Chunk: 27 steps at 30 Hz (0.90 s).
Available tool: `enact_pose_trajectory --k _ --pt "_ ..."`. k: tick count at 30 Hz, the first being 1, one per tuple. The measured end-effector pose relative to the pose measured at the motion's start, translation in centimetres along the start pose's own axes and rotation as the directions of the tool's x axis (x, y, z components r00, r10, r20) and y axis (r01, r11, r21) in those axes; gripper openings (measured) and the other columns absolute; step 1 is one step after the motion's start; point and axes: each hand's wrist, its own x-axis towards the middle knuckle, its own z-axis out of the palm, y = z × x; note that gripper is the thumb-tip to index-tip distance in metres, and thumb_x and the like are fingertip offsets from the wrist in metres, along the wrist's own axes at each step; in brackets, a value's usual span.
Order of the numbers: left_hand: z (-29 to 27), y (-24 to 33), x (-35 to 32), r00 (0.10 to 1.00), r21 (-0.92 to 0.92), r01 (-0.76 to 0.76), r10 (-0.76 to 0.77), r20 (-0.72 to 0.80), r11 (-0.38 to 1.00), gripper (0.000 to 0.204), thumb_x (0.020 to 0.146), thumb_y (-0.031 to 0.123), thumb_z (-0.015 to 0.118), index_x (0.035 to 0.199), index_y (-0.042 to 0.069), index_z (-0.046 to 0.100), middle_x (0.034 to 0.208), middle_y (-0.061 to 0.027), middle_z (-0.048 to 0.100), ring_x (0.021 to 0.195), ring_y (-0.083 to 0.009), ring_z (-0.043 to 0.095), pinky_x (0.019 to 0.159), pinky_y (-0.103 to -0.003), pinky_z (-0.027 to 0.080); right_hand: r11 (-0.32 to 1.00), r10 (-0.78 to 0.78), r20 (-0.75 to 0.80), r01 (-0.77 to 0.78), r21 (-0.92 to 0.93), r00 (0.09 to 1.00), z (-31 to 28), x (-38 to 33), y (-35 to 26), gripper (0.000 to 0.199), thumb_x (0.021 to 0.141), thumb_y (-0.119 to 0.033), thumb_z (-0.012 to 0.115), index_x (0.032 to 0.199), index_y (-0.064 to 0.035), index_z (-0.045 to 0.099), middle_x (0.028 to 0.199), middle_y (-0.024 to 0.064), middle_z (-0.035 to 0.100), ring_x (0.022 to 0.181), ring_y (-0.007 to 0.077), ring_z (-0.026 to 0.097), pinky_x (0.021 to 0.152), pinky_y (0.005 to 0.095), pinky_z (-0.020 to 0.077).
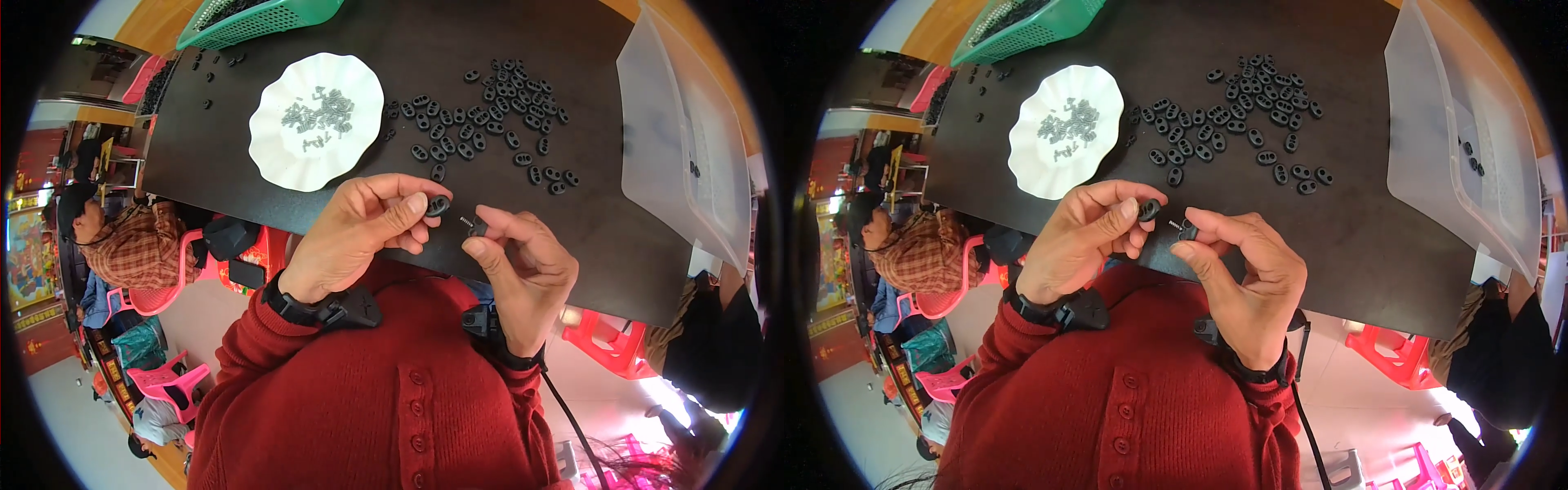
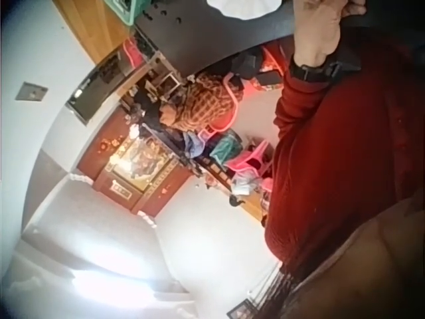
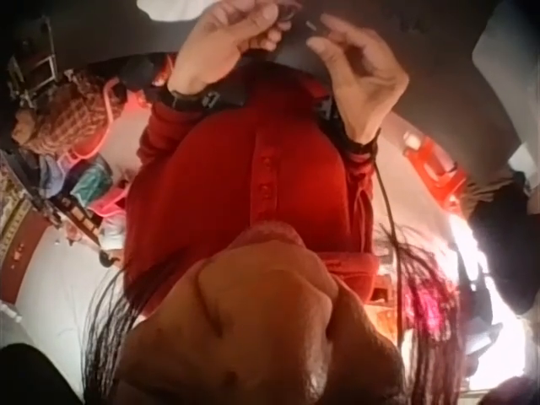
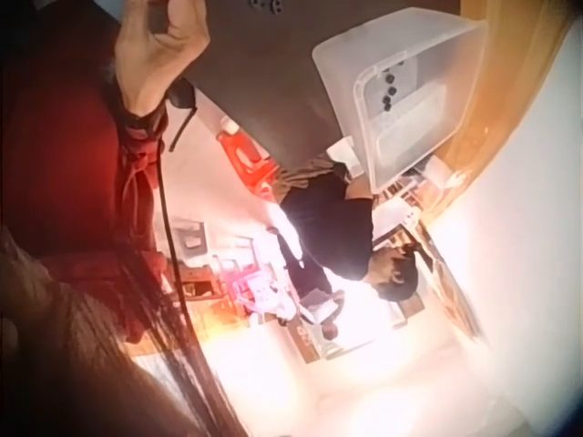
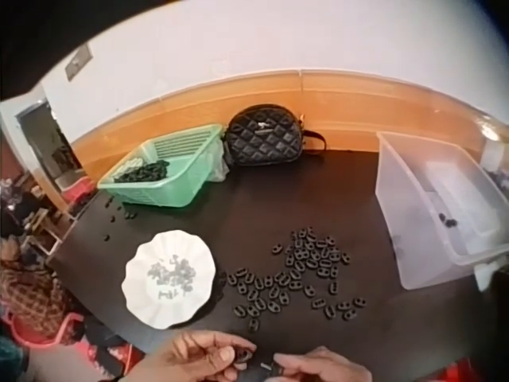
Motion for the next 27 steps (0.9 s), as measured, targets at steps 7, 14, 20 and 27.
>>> enact_pose_trajectory --k 7,14,20,27 --pt "0.3 -0.3 0.3 0.999 -0.100 -0.036 0.033 -0.031 0.994 0.025 0.114 0.019 0.064 0.128 -0.001 0.071 0.105 -0.0039 0.072 0.087 -0.0107 0.072 0.078 -0.027 0.063 1.000 -0.018 0.001 0.018 -0.015 1.000 0.2 -0.1 -0.2 0.038 0.081 0.010 0.089 0.117 0.0011 0.083 0.094 0.0062 0.075 0.080 0.0107 0.065 0.077 0.0246 0.0524" --pt "0.6 -0.6 0.9 0.996 -0.205 -0.092 0.091 -0.017 0.974 0.026 0.113 0.017 0.064 0.130 -0.002 0.069 0.105 -0.0073 0.072 0.089 -0.0140 0.074 0.083 -0.031 0.066 0.999 -0.021 -0.002 0.021 -0.039 1.000 0.4 -0.2 -0.3 0.037 0.082 0.009 0.089 0.117 0.0008 0.083 0.094 0.0062 0.075 0.079 0.0105 0.065 0.076 0.0246 0.0522" --pt "0.9 -2.0 0.9 0.958 0.063 -0.287 0.285 0.041 0.956 0.030 0.110 0.012 0.067 0.137 -0.003 0.070 0.101 -0.0064 0.072 0.089 -0.0129 0.070 0.084 -0.026 0.059 0.998 -0.048 0.020 0.049 -0.034 0.999 0.0 -0.1 -0.4 0.037 0.082 0.009 0.088 0.118 -0.0001 0.083 0.095 0.0067 0.075 0.079 0.0107 0.066 0.076 0.0248 0.0526" --pt "1.0 -2.0 0.8 0.949 0.133 -0.315 0.309 0.065 0.940 0.025 0.110 0.009 0.067 0.128 -0.006 0.075 0.102 -0.0096 0.072 0.088 -0.0135 0.070 0.081 -0.027 0.059 0.992 -0.090 0.048 0.094 -0.087 0.995 -0.3 -0.1 -0.4 0.038 0.082 0.009 0.088 0.118 -0.0018 0.083 0.095 0.0065 0.074 0.079 0.0111 0.067 0.076 0.0252 0.0532"
